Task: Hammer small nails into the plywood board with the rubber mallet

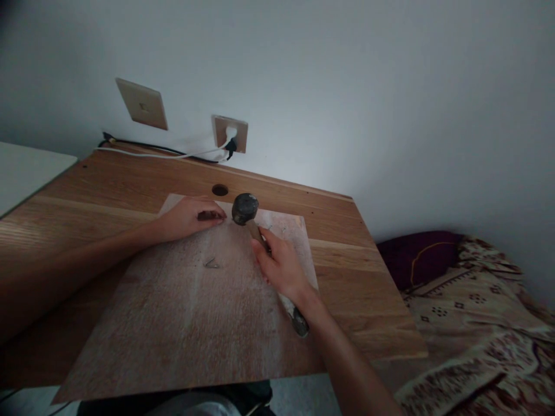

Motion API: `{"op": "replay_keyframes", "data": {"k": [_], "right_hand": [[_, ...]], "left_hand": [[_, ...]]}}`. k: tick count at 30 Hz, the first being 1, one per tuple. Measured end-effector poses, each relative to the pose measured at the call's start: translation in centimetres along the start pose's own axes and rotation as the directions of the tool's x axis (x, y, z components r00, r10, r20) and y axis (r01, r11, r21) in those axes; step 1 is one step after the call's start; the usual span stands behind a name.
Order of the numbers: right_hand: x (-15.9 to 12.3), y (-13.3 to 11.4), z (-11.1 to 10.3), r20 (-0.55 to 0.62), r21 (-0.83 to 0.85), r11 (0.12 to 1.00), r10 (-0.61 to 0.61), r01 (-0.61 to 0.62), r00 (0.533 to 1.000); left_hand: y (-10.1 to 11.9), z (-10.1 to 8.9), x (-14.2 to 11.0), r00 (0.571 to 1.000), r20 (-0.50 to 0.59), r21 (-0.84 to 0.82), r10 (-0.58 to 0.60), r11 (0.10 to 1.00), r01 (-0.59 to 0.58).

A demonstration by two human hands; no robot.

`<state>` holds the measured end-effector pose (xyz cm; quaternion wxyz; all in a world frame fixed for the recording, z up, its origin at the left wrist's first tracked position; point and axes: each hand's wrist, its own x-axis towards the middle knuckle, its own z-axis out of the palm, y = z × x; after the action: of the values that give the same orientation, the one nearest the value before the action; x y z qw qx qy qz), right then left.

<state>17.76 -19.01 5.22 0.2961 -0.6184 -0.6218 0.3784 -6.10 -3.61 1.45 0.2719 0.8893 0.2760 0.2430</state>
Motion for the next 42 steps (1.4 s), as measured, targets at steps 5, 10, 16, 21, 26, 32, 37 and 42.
{"op": "replay_keyframes", "data": {"k": [5,10,16,21,26,32,37,42], "right_hand": [[0.3,-0.9,0.6,0.021,-0.004,1.0,-0.026,0.027,0.999],[1.0,-1.8,1.2,0.015,0.01,0.999,-0.034,0.034,0.999],[1.2,-1.8,1.7,0.023,0.003,1.0,-0.029,0.029,0.999],[1.1,-1.5,2.6,-0.039,-0.064,0.996,-0.063,0.061,0.997],[1.0,-1.3,3.1,-0.016,-0.142,0.987,-0.078,0.075,0.997],[0.6,-1.4,3.2,-0.038,-0.077,0.995,-0.061,0.058,0.997],[0.9,-1.3,3.3,0.009,0.011,1.0,-0.013,0.013,1.0],[1.0,-1.3,3.2,0.037,0.052,0.999,0.014,-0.016,0.999]], "left_hand": [[-0.4,0.2,0.1,0.999,0.005,-0.043,-0.043,0.998,0.044],[-0.4,0.3,0.1,0.997,-0.003,-0.119,-0.079,0.99,0.079],[-0.5,0.5,0.3,0.988,-0.057,-0.095,-0.141,0.986,0.135],[-0.6,0.7,0.2,0.988,-0.03,-0.134,-0.152,0.98,0.147],[-0.3,0.7,0.1,0.983,-0.02,-0.127,-0.184,0.975,0.18],[-0.4,-1.9,0.1,0.986,-0.015,0.03,-0.165,0.986,0.165],[2.3,-4.7,-0.8,0.891,0.439,0.156,-0.114,0.986,0.049],[6.7,-3.4,-2.5,0.838,0.544,0.243,0.049,0.946,-0.213]]}}
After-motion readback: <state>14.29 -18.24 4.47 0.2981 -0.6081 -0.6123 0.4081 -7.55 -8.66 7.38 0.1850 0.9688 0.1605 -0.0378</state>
